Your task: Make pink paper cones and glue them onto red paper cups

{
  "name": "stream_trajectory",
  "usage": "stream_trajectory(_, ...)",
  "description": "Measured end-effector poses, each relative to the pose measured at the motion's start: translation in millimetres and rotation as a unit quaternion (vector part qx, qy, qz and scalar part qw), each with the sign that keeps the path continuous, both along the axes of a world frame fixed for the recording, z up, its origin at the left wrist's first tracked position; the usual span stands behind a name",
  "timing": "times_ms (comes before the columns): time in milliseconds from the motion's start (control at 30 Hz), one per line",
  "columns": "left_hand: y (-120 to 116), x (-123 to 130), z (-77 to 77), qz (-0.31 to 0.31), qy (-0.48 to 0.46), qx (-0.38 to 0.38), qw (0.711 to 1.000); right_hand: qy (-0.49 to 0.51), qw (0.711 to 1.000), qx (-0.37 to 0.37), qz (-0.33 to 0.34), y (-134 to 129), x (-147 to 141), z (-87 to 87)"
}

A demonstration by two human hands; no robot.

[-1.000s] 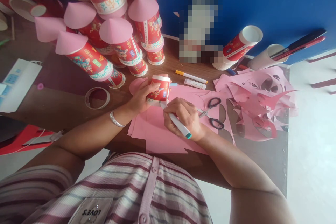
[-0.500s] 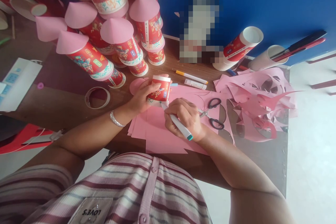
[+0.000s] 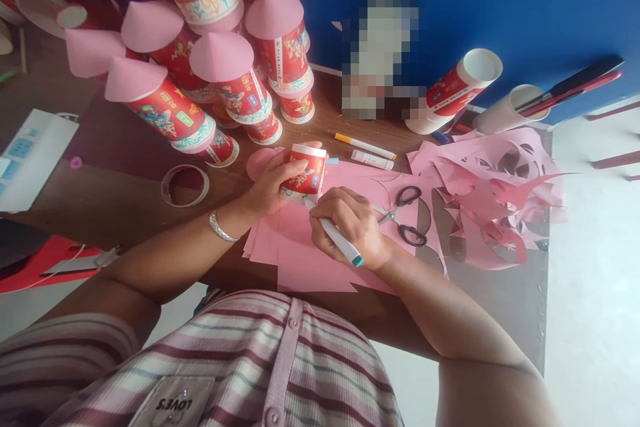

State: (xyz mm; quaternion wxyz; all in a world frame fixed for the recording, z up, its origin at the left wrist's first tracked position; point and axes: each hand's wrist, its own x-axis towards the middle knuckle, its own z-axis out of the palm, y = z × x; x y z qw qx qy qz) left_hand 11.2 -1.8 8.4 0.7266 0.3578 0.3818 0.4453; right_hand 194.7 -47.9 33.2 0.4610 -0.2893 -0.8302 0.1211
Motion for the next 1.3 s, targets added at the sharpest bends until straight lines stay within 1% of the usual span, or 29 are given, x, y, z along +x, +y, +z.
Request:
stream_trajectory(200, -1.0, 0.0, 0.6, -0.006, -0.003, -0.009, 1.0, -0.005, 1.0, 0.004, 0.006, 0.6, -0.4, 0.6)
stream_trajectory(333, -1.2, 0.7, 0.9, -0.01, -0.004, -0.012, 1.0, -0.012, 1.0, -0.003, -0.001, 0.1, -1.2, 1.7)
stream_trajectory(633, 0.6, 1.0, -1.8, -0.013, -0.013, -0.012, 1.0, -0.017, 1.0, -0.011, 0.007, 1.5, 1.4, 1.0)
stream_trajectory(967, -0.6, 1.6, 1.0, -0.008, -0.012, -0.017, 1.0, -0.017, 1.0, -0.013, -0.012, 2.7, 3.6, 1.1)
stream_trajectory(1300, 0.4, 0.8, -1.3, -0.009, -0.018, -0.012, 1.0, -0.017, 1.0, -0.003, -0.02, 3.1, 4.0, 1.7)
